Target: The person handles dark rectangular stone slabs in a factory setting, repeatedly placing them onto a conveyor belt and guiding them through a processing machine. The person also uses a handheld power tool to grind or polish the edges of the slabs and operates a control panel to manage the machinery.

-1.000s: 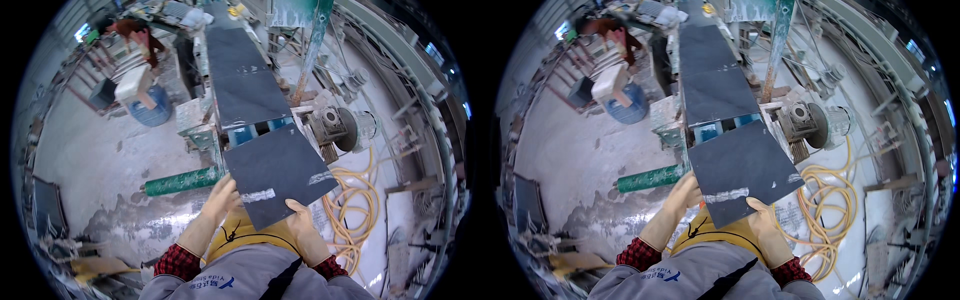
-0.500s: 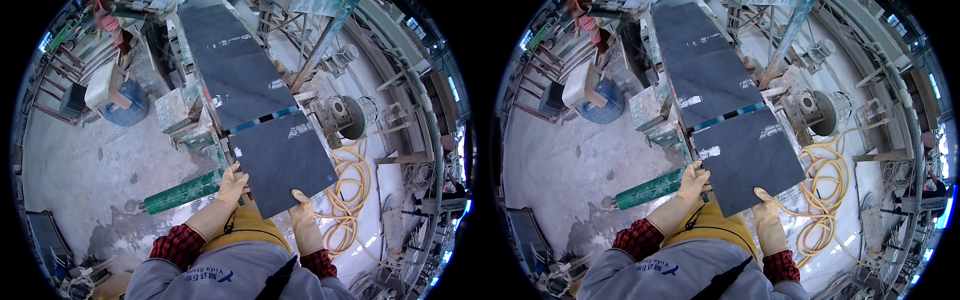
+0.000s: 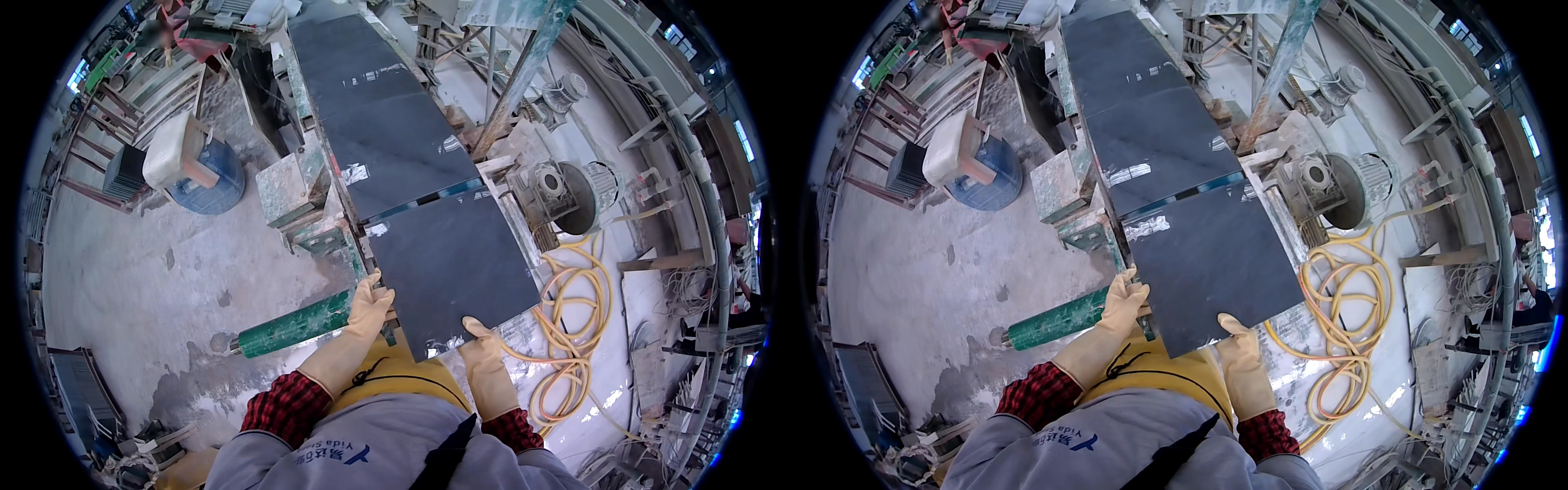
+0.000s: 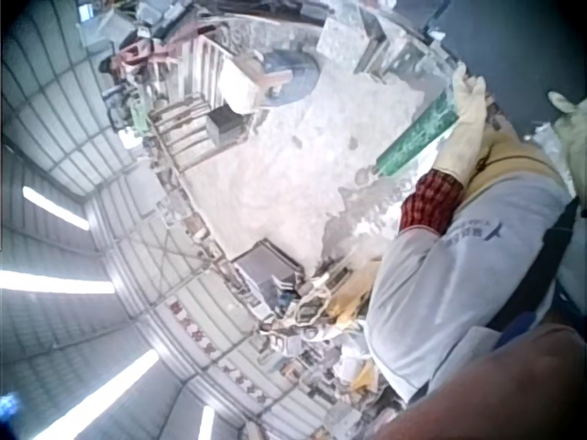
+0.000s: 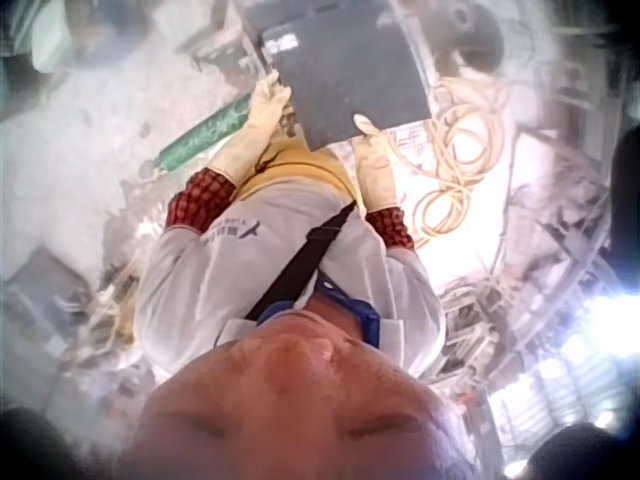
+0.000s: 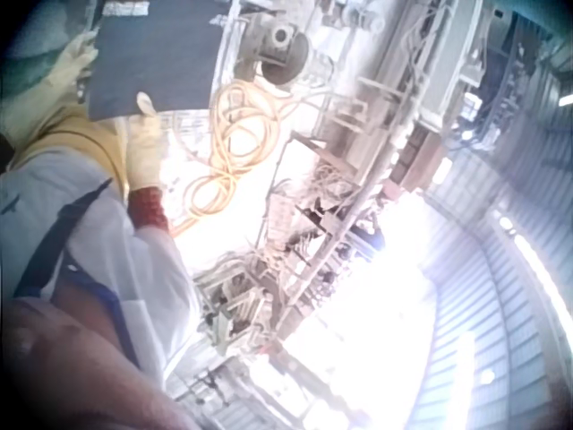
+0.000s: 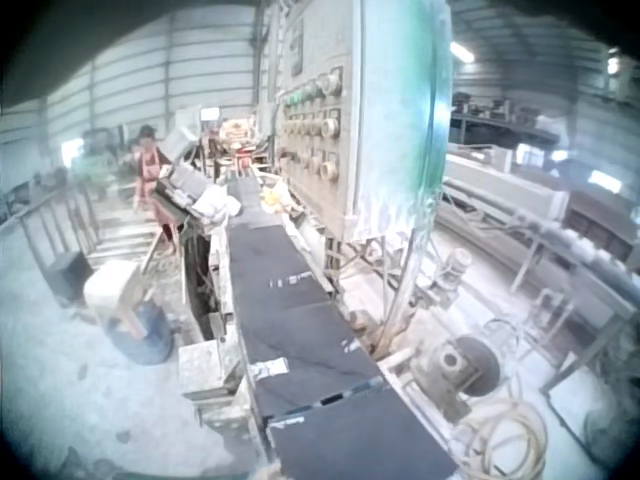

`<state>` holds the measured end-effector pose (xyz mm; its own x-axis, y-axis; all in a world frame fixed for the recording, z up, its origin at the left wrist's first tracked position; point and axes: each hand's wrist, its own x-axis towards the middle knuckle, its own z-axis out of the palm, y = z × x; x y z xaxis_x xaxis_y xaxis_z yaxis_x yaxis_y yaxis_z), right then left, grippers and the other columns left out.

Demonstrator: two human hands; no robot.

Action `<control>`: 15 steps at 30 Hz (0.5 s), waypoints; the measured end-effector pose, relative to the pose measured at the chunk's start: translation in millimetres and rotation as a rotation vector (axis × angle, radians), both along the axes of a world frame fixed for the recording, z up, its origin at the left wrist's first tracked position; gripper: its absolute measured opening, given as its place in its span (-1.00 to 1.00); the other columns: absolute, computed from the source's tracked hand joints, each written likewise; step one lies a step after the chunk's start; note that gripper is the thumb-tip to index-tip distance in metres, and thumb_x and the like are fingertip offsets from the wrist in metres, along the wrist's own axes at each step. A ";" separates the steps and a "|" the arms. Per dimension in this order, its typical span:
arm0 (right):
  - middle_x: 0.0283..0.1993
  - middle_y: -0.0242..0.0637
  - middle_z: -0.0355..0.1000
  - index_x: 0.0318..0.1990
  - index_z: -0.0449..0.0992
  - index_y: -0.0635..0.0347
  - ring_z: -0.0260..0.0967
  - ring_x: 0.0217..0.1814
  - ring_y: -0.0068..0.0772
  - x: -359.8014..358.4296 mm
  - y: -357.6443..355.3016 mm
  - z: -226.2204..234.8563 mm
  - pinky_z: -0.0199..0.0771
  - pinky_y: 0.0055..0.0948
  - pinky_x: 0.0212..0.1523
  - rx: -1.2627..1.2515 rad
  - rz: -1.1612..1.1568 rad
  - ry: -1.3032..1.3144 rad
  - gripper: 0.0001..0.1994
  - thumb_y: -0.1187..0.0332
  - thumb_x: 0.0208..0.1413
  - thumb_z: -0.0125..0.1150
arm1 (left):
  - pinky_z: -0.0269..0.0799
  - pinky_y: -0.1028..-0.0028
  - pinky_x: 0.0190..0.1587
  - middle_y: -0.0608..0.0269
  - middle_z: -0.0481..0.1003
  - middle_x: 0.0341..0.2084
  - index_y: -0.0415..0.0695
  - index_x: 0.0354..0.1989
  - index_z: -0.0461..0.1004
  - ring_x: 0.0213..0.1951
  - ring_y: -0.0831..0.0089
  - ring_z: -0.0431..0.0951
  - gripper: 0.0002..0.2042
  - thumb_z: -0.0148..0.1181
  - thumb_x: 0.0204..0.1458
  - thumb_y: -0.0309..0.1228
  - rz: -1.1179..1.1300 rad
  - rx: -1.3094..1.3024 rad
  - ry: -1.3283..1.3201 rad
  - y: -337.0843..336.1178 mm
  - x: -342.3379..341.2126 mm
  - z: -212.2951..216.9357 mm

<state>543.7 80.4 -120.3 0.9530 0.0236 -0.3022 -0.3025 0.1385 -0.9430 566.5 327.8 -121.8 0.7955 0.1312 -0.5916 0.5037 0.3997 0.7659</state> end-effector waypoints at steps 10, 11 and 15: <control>-0.10 -0.20 0.61 -0.12 0.65 0.24 0.53 0.02 -0.36 7.0 -13.4 -22.6 0.47 -0.43 0.10 -0.678 0.189 -0.249 -0.74 0.49 -0.03 0.41 | 0.61 0.35 -0.19 0.30 0.50 -0.16 0.03 0.29 0.12 -0.22 0.47 0.61 -0.47 0.13 0.18 -0.58 0.007 0.098 0.058 1.2 10.3 -2.9; -0.11 -0.20 0.61 -0.12 0.65 0.23 0.54 0.00 -0.36 8.8 -14.2 -25.4 0.47 -0.44 0.09 -0.692 0.193 -0.255 -0.74 0.48 -0.02 0.40 | 0.61 0.35 -0.19 0.31 0.50 -0.17 0.03 0.29 0.13 -0.22 0.47 0.60 -0.47 0.13 0.18 -0.58 0.019 0.092 0.071 0.2 14.6 2.7; -0.13 -0.19 0.60 -0.11 0.64 0.26 0.54 -0.03 -0.34 16.1 -11.6 -30.1 0.48 -0.43 0.07 -0.710 0.254 -0.255 -0.76 0.51 0.01 0.36 | 0.60 0.46 -0.27 0.27 0.52 -0.19 -0.11 0.32 0.15 -0.30 0.49 0.61 -0.45 0.20 0.18 -0.50 0.021 0.188 -0.076 13.7 10.2 -37.0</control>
